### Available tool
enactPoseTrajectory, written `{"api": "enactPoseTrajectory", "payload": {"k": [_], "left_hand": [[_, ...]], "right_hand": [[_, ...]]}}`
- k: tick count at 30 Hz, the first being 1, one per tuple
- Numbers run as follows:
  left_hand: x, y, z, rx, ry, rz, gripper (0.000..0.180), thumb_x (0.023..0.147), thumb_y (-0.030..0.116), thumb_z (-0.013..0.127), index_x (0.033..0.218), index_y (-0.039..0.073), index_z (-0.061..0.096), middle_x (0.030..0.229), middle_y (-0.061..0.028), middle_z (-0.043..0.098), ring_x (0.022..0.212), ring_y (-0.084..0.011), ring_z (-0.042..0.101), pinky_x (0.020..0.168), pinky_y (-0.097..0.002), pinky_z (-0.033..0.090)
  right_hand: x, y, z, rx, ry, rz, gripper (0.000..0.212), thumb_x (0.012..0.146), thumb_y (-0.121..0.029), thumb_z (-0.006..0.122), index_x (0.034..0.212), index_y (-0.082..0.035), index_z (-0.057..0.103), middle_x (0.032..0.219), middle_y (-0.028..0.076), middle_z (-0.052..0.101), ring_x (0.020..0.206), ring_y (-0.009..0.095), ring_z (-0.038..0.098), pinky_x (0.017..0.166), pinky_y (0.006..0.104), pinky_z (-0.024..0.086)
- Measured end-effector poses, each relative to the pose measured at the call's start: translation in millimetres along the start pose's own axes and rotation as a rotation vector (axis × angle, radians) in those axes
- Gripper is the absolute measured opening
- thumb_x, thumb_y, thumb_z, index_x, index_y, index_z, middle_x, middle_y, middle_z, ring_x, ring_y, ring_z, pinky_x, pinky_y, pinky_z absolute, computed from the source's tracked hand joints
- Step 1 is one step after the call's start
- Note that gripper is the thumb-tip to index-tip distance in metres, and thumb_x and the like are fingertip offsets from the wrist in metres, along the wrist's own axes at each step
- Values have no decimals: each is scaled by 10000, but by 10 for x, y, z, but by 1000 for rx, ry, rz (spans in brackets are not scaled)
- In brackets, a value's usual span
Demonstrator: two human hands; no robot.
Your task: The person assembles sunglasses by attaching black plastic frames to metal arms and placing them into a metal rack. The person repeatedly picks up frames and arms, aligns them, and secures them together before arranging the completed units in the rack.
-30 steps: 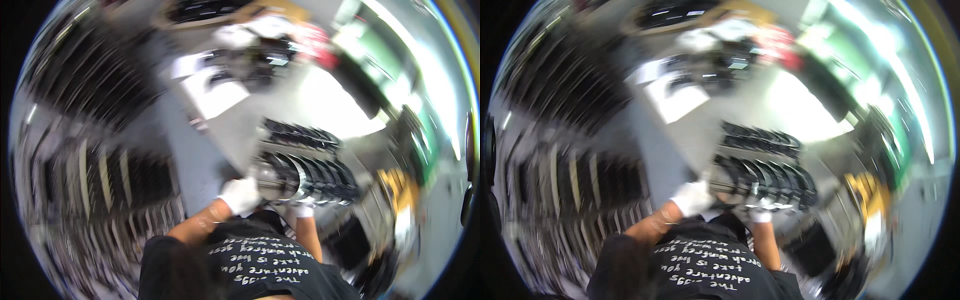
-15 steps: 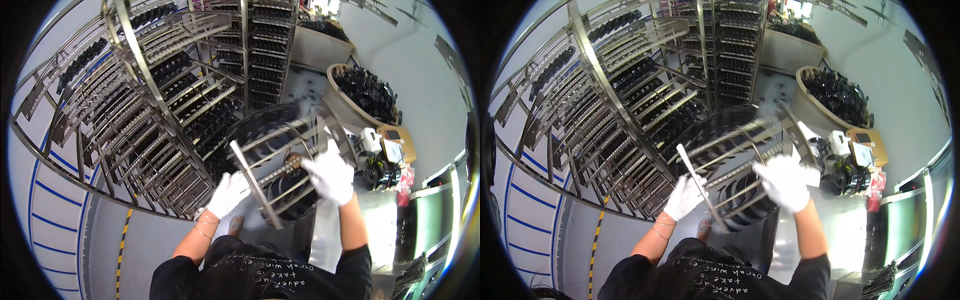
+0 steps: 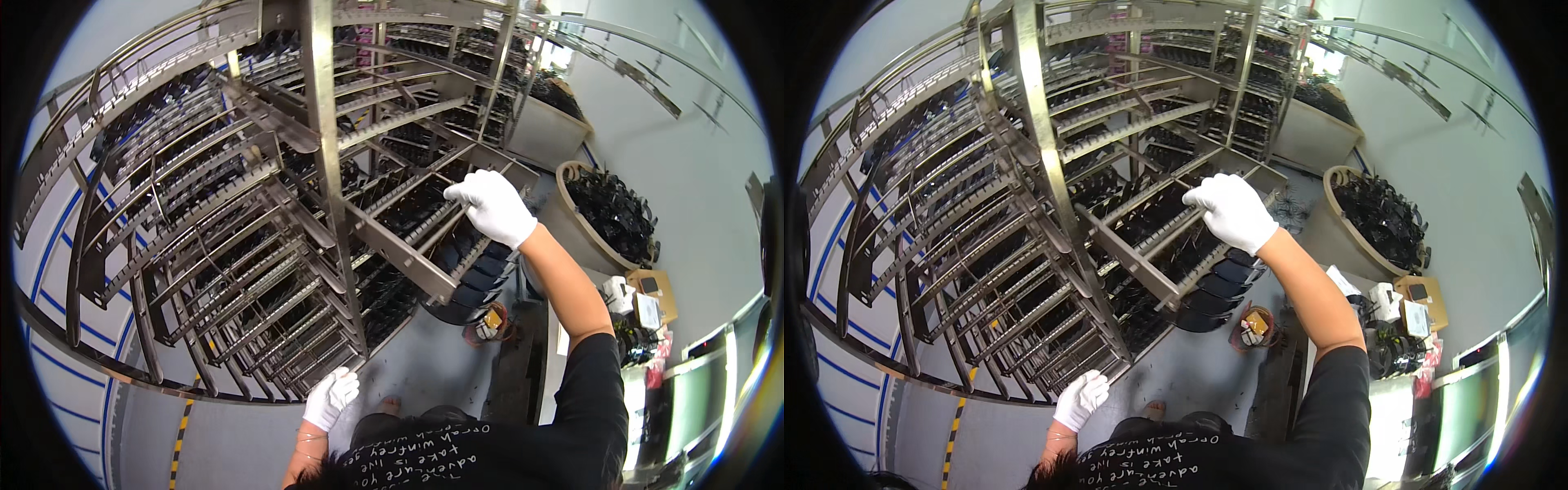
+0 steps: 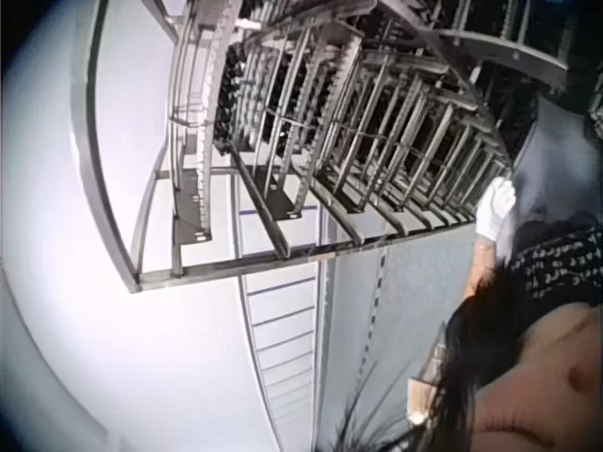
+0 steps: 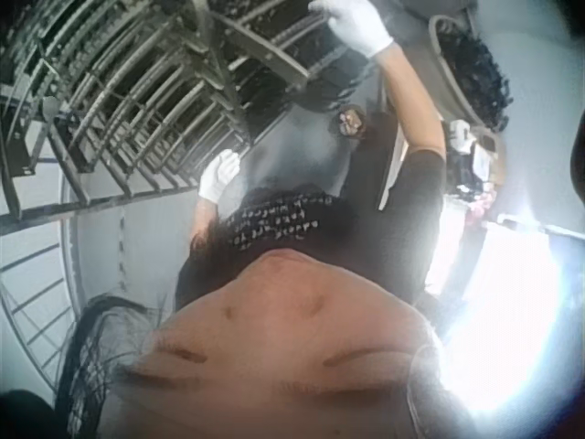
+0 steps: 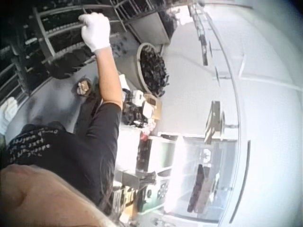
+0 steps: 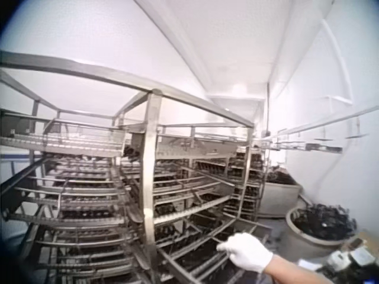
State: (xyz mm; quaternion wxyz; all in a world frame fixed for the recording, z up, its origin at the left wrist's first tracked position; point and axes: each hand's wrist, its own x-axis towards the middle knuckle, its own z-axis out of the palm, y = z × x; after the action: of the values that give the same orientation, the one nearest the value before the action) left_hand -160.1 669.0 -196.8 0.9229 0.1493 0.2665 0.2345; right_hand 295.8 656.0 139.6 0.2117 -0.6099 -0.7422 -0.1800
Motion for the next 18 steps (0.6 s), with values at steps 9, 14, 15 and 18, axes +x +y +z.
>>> {"api": "enactPoseTrajectory", "payload": {"k": [9, 14, 15, 18], "left_hand": [[230, -183, 23, 161, 43, 161, 344, 1112, 240, 501, 1308, -15, 620, 1126, -176, 734, 976, -275, 734, 842, -397, 619], [131, -256, 11, 239, 104, 183, 373, 1091, 250, 538, 1325, -32, 609, 1146, -187, 733, 985, -288, 733, 891, -411, 601], [64, -278, -38, 232, 104, 189, 372, 1090, 246, 542, 1331, -30, 606, 1150, -186, 732, 989, -286, 733, 893, -408, 600], [-53, -188, 202, 417, 115, 205, 395, 1094, 244, 552, 1384, -23, 584, 1191, -161, 722, 1055, -254, 717, 930, -384, 588]], "right_hand": [[1027, 150, 1027, 76, 177, 89, 295, 769, -49, 634, 1009, -106, 796, 874, 115, 743, 887, 348, 661, 861, 456, 523], [1226, -420, 682, -66, 216, -115, 309, 847, -193, 715, 1113, -37, 737, 1074, 165, 707, 1032, 367, 668, 914, 458, 540], [1107, -348, 652, 85, 265, -272, 373, 873, -265, 745, 1159, -29, 703, 1124, 145, 693, 1101, 345, 647, 975, 461, 514], [1101, -489, 411, -11, 514, -330, 423, 864, -266, 769, 1196, -23, 675, 1188, 177, 679, 1153, 383, 622, 1035, 487, 483]]}}
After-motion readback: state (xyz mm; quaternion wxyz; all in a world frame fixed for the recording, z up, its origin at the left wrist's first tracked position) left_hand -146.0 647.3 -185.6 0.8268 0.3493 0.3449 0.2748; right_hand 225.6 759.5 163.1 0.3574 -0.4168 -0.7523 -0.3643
